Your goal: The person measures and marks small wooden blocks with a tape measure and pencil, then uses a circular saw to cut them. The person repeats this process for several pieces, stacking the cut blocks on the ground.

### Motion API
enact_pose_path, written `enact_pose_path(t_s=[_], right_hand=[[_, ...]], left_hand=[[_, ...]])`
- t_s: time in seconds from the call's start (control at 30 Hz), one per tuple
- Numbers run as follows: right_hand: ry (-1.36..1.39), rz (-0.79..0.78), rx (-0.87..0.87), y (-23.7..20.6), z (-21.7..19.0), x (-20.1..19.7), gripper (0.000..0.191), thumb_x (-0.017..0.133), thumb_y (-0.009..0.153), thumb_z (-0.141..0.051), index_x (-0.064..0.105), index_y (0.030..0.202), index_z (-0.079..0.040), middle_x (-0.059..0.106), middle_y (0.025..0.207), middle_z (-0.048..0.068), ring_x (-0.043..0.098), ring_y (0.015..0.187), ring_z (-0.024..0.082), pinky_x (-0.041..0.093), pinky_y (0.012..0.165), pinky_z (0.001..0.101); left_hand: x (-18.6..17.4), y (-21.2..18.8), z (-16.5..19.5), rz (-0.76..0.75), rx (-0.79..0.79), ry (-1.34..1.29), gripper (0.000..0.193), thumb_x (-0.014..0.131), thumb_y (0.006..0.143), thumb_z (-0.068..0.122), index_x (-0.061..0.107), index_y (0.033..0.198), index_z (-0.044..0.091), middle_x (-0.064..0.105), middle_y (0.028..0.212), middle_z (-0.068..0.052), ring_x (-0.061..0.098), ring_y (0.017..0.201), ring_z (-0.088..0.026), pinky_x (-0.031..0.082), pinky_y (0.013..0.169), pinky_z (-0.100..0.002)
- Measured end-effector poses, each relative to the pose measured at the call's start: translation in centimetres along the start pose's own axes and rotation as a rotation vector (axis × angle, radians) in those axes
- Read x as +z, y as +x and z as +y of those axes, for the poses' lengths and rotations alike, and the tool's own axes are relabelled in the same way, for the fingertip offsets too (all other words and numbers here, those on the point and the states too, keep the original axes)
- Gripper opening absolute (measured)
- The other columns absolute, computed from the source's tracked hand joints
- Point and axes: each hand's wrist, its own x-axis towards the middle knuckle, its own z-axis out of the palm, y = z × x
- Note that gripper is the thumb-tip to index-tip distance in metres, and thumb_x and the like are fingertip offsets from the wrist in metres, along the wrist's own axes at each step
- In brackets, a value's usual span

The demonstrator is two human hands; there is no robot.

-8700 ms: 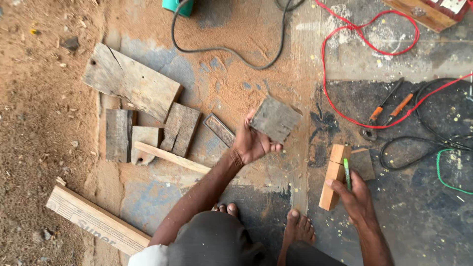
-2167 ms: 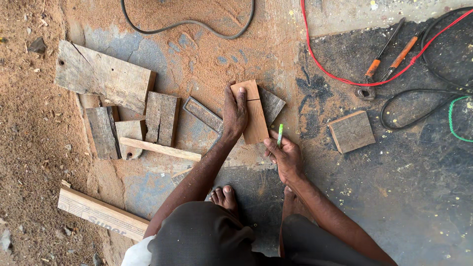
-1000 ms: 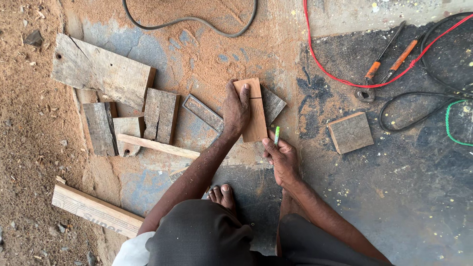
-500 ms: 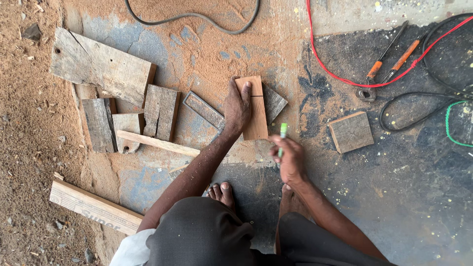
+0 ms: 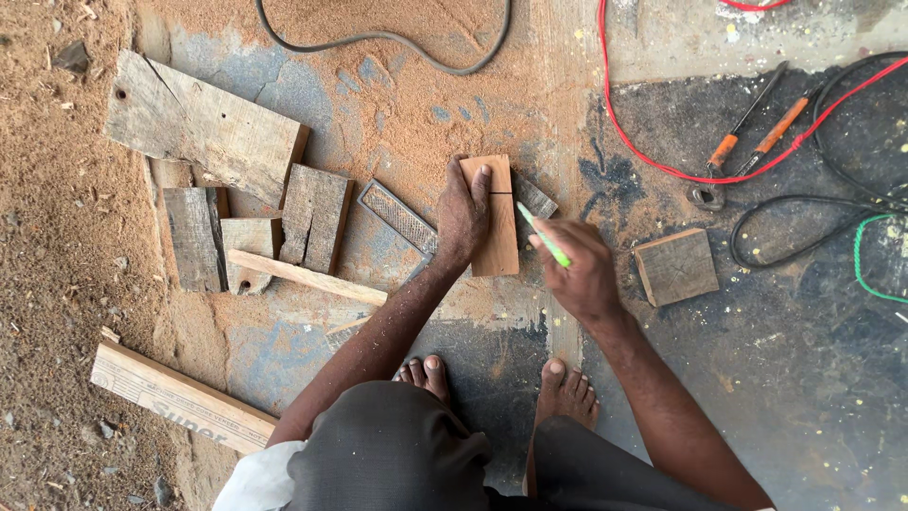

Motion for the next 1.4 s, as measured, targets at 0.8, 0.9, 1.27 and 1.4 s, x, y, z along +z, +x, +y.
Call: enact_pose_path(t_s=[0.8,0.9,1.27,1.4], right_hand=[[0.335,-0.068,0.717,1.5,-0.3,-4.6,0.039,0.058,0.107,-0.038,0.071,0.119,-0.002,0.076,0.106,0.016,0.075,0.088,0.02,0.065,0.077,0.0361],[-0.057,-0.315,0.554,2.3,-0.4,-3.6,0.065,0.069,0.094,-0.038,0.053,0.145,0.0,0.057,0.144,0.024,0.069,0.103,0.029,0.063,0.086,0.0418],[-0.579,-0.294,0.48,-0.6,1.4,-4.7,0.1,0.088,0.071,-0.038,0.043,0.149,0.005,0.045,0.152,0.026,0.048,0.136,0.042,0.047,0.109,0.0532],[-0.81,-0.216,0.469,-2.9,0.9,-9.9,0.081,0.084,0.081,-0.041,0.056,0.142,0.004,0.047,0.154,0.025,0.054,0.128,0.039,0.052,0.101,0.0533]], left_hand=[[-1.3,0.1,0.5,-0.101,-0.077,-0.043,0.063,0.037,0.103,0.05,0.036,0.145,0.003,0.072,0.102,-0.024,0.075,0.081,-0.035,0.063,0.07,-0.052],[-5.1,0.8,-0.2,-0.123,-0.071,-0.102,0.062,0.028,0.105,0.055,0.043,0.141,0.006,0.069,0.1,-0.021,0.073,0.076,-0.03,0.066,0.066,-0.049],[-22.1,-4.6,-5.0,0.154,0.181,0.05,0.047,0.037,0.123,0.038,0.06,0.139,0.0,0.072,0.119,-0.021,0.067,0.106,-0.026,0.055,0.093,-0.041],[-23.1,-7.3,-5.8,0.054,-0.216,-0.115,0.046,0.032,0.114,0.038,0.055,0.134,0.004,0.066,0.1,-0.02,0.066,0.081,-0.026,0.06,0.07,-0.044]])
